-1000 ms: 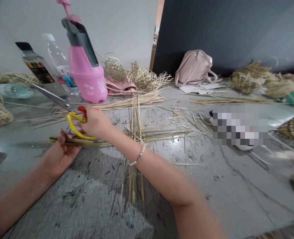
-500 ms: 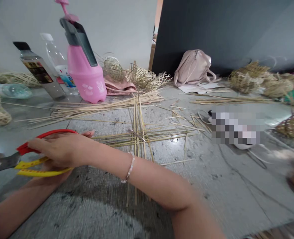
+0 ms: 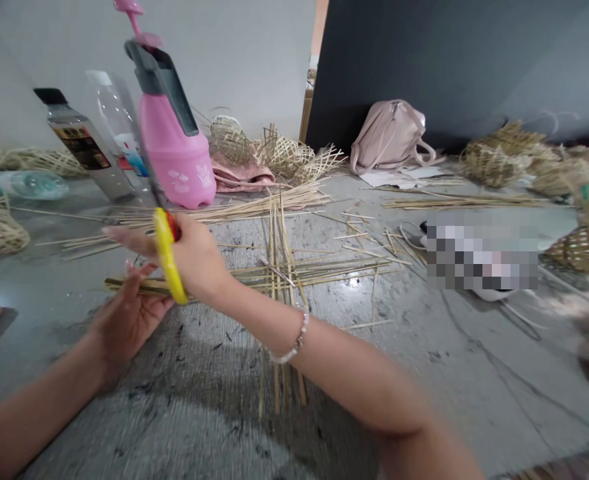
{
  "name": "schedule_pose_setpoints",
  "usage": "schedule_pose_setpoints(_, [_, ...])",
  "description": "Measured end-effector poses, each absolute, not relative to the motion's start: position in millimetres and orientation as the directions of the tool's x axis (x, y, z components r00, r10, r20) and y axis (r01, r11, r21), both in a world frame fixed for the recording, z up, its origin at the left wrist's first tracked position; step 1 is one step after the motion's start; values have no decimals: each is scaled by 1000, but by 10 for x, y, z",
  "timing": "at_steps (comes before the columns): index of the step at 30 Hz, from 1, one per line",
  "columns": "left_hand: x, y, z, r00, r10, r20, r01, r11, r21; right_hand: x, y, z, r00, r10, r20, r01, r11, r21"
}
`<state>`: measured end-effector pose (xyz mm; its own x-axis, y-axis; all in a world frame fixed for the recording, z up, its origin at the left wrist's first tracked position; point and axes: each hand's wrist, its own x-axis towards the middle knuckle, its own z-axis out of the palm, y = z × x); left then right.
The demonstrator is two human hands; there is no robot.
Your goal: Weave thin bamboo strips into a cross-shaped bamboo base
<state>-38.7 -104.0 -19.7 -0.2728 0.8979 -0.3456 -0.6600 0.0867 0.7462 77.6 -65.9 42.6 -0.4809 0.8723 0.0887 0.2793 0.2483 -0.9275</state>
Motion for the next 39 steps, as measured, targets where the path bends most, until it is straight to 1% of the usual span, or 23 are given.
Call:
schedule_pose_setpoints(1, [-389,-1042,-189,-268,893,-360,-660,102,744,822,-697,376,-485,874,24,239,158,-958])
schedule_pose_setpoints(2, [-392,-1047,-177,-264,889,-375,-660,117,742,868,-734,309,-479,878,-15,218,102,-971])
schedule_pose_setpoints(3, [-393,-1054,-163,-257,884,-390,-659,134,740,912,-766,231,-457,889,-17,220,94,-971])
schedule_pose_setpoints(5, [-391,-1068,-134,-243,878,-413,-657,165,736,989,-801,71,-347,937,46,280,150,-948])
schedule_pose_setpoints(6, [-389,-1073,-123,-239,875,-422,-655,175,735,1021,-801,3,-323,942,90,318,198,-927])
schedule_pose_setpoints(8, [-385,-1078,-112,-246,867,-433,-654,181,735,1066,-772,-87,-351,922,161,433,312,-845])
schedule_pose_setpoints(11, [-382,-1081,-110,-265,863,-431,-657,166,735,1085,-705,-114,-490,855,170,586,468,-661])
schedule_pose_setpoints(13, [-379,-1084,-105,-268,864,-427,-665,155,731,1074,-679,-101,-552,816,170,639,545,-542])
schedule_pose_setpoints(15, [-375,-1090,-93,-264,863,-431,-674,155,723,1059,-674,-94,-594,781,195,654,609,-448])
schedule_pose_setpoints(17, [-371,-1097,-78,-262,859,-441,-681,159,715,1051,-679,-101,-625,750,216,649,653,-390])
schedule_pose_setpoints(21, [-357,-1113,-49,-243,845,-476,-689,196,698,1062,-665,-134,-646,732,216,648,676,-350])
schedule_pose_setpoints(27, [-372,-1153,0,-183,863,-470,-635,262,727,1113,-596,-137,-637,726,261,633,685,-360])
schedule_pose_setpoints(33, [-445,-1144,-63,-154,868,-472,-577,309,756,1123,-558,-194,-636,726,263,602,679,-420])
schedule_pose_setpoints(35, [-451,-1136,-79,-159,867,-472,-563,313,765,1132,-532,-190,-616,736,280,575,663,-479])
schedule_pose_setpoints(36, [-451,-1134,-78,-168,861,-479,-556,319,768,1142,-518,-165,-590,750,299,549,644,-533])
schedule_pose_setpoints(37, [-452,-1132,-72,-179,854,-488,-549,325,770,1158,-506,-120,-547,773,322,510,613,-603])
schedule_pose_setpoints(39, [-458,-1133,-57,-189,836,-515,-528,355,771,1200,-508,22,-406,846,345,403,504,-763])
